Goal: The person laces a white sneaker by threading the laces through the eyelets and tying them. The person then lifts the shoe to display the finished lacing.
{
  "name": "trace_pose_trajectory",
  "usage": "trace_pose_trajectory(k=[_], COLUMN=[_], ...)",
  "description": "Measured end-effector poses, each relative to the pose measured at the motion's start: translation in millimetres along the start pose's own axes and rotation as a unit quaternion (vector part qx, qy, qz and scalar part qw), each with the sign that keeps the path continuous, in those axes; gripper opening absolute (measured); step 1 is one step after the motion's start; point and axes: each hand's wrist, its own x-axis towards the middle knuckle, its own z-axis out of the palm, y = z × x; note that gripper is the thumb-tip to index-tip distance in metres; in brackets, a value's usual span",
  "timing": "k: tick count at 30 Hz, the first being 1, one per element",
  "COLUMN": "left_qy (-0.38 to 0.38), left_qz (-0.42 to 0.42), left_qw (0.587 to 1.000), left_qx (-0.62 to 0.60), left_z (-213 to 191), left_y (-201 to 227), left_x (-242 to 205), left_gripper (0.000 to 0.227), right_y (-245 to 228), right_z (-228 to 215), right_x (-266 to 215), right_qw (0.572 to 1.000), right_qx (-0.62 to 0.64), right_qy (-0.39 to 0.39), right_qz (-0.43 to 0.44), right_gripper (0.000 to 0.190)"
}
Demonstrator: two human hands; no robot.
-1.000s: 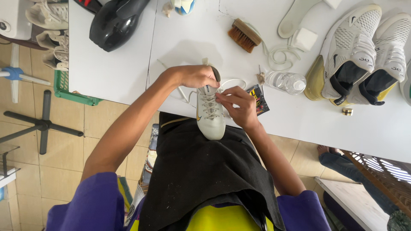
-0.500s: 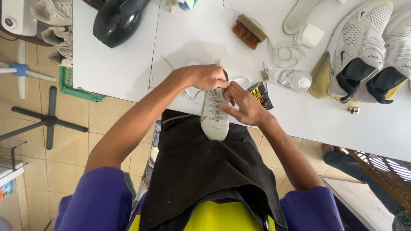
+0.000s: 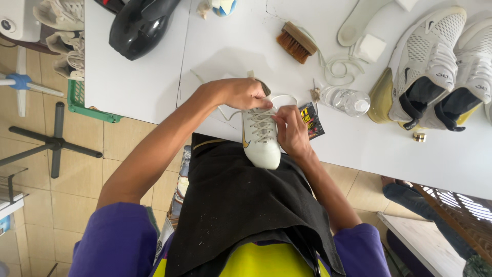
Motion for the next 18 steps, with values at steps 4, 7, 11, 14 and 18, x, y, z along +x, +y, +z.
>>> trace_pose_trajectory(k=[4, 7, 11, 14, 18], left_qy=[0.008, 0.017, 0.029, 0.035, 0.047], left_qz=[-0.003, 0.005, -0.008, -0.016, -0.019], left_qw=[1.000, 0.999, 0.996, 0.994, 0.994], left_qx=[-0.010, -0.035, -0.089, -0.103, -0.094], left_z=[-1.4, -0.2, -1.1, 2.4, 6.2], left_y=[16.5, 20.1, 19.6, 14.8, 8.9], left_x=[-0.8, -3.9, -10.3, -5.2, 0.4], left_gripper=[0.072, 0.068, 0.065, 0.069, 0.077], right_y=[-3.2, -17.8, -33.3, -33.7, -34.4], right_z=[6.9, 1.3, -15.0, -21.6, -14.1], right_x=[-9.6, -1.2, 24.4, 33.0, 28.2], right_qw=[0.998, 0.995, 0.981, 0.989, 0.991], right_qx=[-0.002, 0.008, 0.090, 0.047, -0.127], right_qy=[0.047, 0.047, 0.010, -0.004, -0.004], right_qz=[0.052, 0.091, 0.169, 0.141, 0.035], right_gripper=[0.007, 0.006, 0.017, 0.007, 0.006])
